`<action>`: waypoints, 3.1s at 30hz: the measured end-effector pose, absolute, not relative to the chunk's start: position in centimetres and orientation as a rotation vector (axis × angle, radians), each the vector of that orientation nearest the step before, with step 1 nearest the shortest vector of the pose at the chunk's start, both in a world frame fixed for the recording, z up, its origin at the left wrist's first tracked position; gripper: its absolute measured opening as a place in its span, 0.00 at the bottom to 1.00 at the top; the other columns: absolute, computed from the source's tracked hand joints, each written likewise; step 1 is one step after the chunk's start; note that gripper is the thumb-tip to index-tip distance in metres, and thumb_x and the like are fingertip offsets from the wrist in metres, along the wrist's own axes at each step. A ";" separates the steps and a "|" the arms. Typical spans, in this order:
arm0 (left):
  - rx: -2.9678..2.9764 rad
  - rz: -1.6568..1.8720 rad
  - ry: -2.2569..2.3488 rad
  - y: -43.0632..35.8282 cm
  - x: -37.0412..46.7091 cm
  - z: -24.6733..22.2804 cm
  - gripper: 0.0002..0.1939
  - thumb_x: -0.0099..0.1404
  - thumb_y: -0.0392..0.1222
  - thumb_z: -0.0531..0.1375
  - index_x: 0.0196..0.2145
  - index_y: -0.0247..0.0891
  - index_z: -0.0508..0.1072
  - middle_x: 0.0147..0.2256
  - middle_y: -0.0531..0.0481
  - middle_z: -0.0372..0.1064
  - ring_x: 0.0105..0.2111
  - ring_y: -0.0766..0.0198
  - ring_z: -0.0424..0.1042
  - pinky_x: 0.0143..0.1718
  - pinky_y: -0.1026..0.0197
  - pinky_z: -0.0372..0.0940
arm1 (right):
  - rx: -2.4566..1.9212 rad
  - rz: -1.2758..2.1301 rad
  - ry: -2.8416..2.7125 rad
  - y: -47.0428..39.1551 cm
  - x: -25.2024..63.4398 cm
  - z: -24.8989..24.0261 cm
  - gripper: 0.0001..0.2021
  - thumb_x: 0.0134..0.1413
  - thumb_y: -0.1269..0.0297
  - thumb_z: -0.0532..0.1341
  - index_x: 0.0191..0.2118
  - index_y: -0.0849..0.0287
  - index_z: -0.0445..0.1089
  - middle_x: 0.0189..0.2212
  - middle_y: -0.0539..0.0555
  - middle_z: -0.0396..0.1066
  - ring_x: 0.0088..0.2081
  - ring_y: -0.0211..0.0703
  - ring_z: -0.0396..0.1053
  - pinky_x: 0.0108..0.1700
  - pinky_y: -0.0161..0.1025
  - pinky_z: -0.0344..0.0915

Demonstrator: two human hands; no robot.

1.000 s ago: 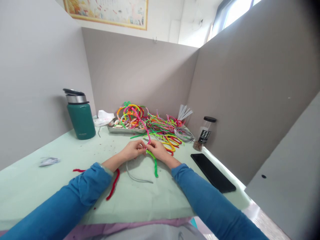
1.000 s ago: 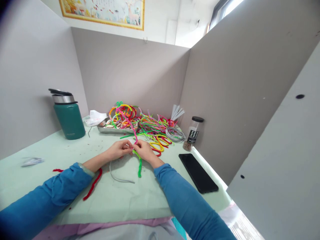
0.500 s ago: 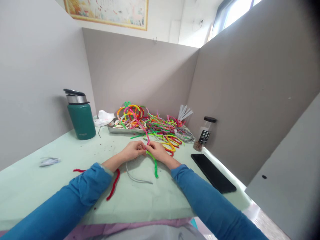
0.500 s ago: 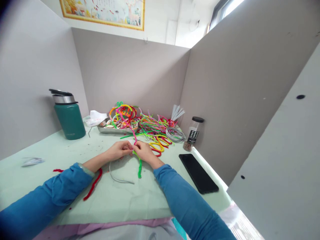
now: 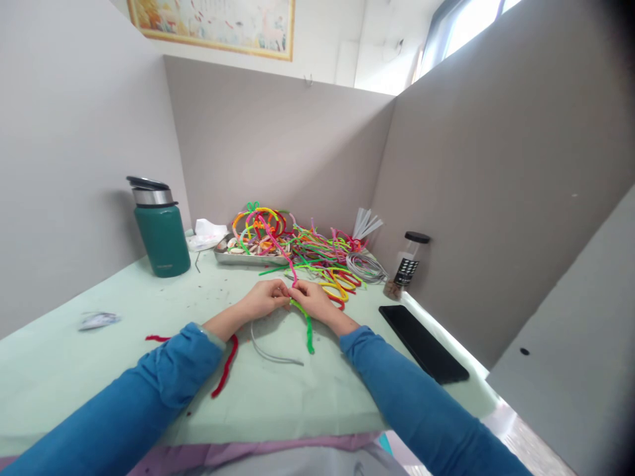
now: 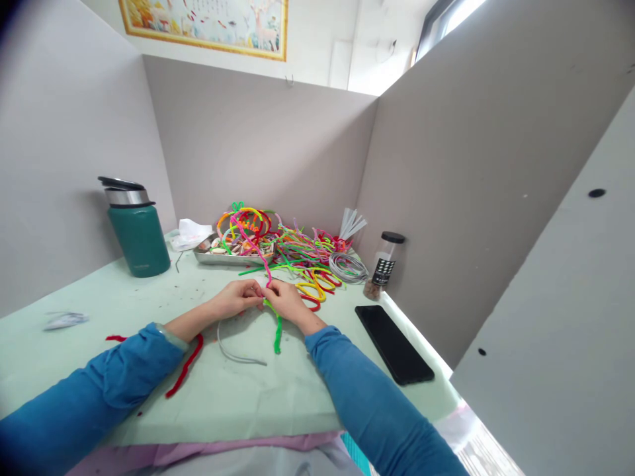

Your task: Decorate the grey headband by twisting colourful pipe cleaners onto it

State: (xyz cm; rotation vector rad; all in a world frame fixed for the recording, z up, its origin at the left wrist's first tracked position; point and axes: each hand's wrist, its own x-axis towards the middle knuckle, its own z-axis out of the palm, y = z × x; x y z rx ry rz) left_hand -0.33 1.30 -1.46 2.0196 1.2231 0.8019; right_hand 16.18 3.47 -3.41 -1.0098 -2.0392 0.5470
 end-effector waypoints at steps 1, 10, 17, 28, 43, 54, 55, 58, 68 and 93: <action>2.022 0.804 1.222 1.3 -0.3 -1.4 0.10 0.53 0.46 0.56 0.29 0.36 0.64 0.22 0.53 0.69 0.14 0.73 0.56 0.15 0.70 0.50 | -1.009 0.550 -2.038 3.5 16.2 -3.4 0.13 0.52 0.59 0.53 0.22 0.61 0.60 0.19 0.46 0.57 0.23 0.33 0.52 0.25 0.32 0.46; 2.038 0.815 1.243 1.3 -0.3 -1.5 0.10 0.53 0.46 0.56 0.30 0.36 0.64 0.20 0.55 0.68 0.14 0.73 0.56 0.14 0.70 0.49 | -1.009 0.560 -2.034 3.7 16.1 -3.4 0.13 0.52 0.59 0.53 0.23 0.61 0.61 0.19 0.46 0.58 0.23 0.33 0.53 0.25 0.31 0.47; 2.035 0.814 1.238 1.1 -0.3 -1.3 0.11 0.54 0.47 0.56 0.30 0.37 0.64 0.22 0.53 0.70 0.14 0.72 0.56 0.15 0.69 0.50 | -1.011 0.563 -2.033 3.7 16.1 -3.5 0.12 0.52 0.59 0.53 0.23 0.61 0.61 0.19 0.46 0.58 0.23 0.33 0.53 0.25 0.32 0.47; 2.032 0.799 1.257 1.2 -0.3 -1.4 0.11 0.53 0.47 0.56 0.29 0.36 0.64 0.22 0.53 0.70 0.15 0.73 0.57 0.16 0.69 0.50 | -1.007 0.564 -2.032 3.7 16.2 -3.5 0.13 0.52 0.59 0.53 0.23 0.61 0.61 0.19 0.46 0.57 0.23 0.33 0.53 0.24 0.32 0.46; 2.021 0.791 1.202 1.1 -0.2 -1.2 0.11 0.54 0.47 0.56 0.29 0.36 0.64 0.23 0.52 0.71 0.17 0.71 0.61 0.18 0.68 0.53 | -1.016 0.551 -2.041 3.5 16.1 -3.3 0.12 0.52 0.61 0.53 0.21 0.61 0.60 0.18 0.46 0.56 0.23 0.33 0.52 0.25 0.32 0.46; 2.060 0.788 1.214 1.0 -0.2 -1.2 0.11 0.54 0.48 0.56 0.28 0.37 0.65 0.23 0.52 0.71 0.19 0.70 0.64 0.20 0.68 0.55 | -1.005 0.561 -2.039 3.5 16.2 -3.3 0.12 0.52 0.61 0.53 0.22 0.61 0.60 0.18 0.46 0.57 0.23 0.33 0.52 0.25 0.32 0.46; 2.063 0.788 1.218 1.0 -0.2 -1.2 0.11 0.54 0.48 0.56 0.28 0.37 0.65 0.23 0.52 0.71 0.19 0.70 0.64 0.20 0.68 0.55 | -1.006 0.558 -2.039 3.5 16.2 -3.3 0.12 0.52 0.61 0.53 0.21 0.61 0.59 0.18 0.46 0.57 0.23 0.33 0.52 0.25 0.32 0.46; 2.065 0.784 1.225 1.0 -0.2 -1.2 0.11 0.54 0.49 0.56 0.28 0.37 0.65 0.23 0.53 0.71 0.19 0.69 0.65 0.20 0.68 0.55 | -1.009 0.553 -2.043 3.5 16.2 -3.3 0.12 0.51 0.62 0.54 0.21 0.61 0.59 0.18 0.46 0.57 0.23 0.33 0.52 0.25 0.32 0.46; 2.089 0.783 1.238 1.0 -0.3 -1.1 0.12 0.54 0.49 0.55 0.28 0.36 0.66 0.23 0.52 0.71 0.17 0.71 0.61 0.19 0.68 0.54 | -1.006 0.547 -2.045 3.5 16.2 -3.4 0.12 0.52 0.61 0.53 0.21 0.61 0.60 0.18 0.46 0.57 0.23 0.33 0.53 0.25 0.32 0.46; 2.134 0.787 1.299 1.0 -0.3 -1.0 0.16 0.55 0.53 0.54 0.25 0.36 0.67 0.16 0.58 0.57 0.16 0.71 0.56 0.17 0.68 0.50 | -0.969 0.592 -2.006 3.4 16.3 -3.1 0.11 0.51 0.60 0.54 0.23 0.61 0.61 0.20 0.47 0.57 0.24 0.34 0.54 0.26 0.32 0.49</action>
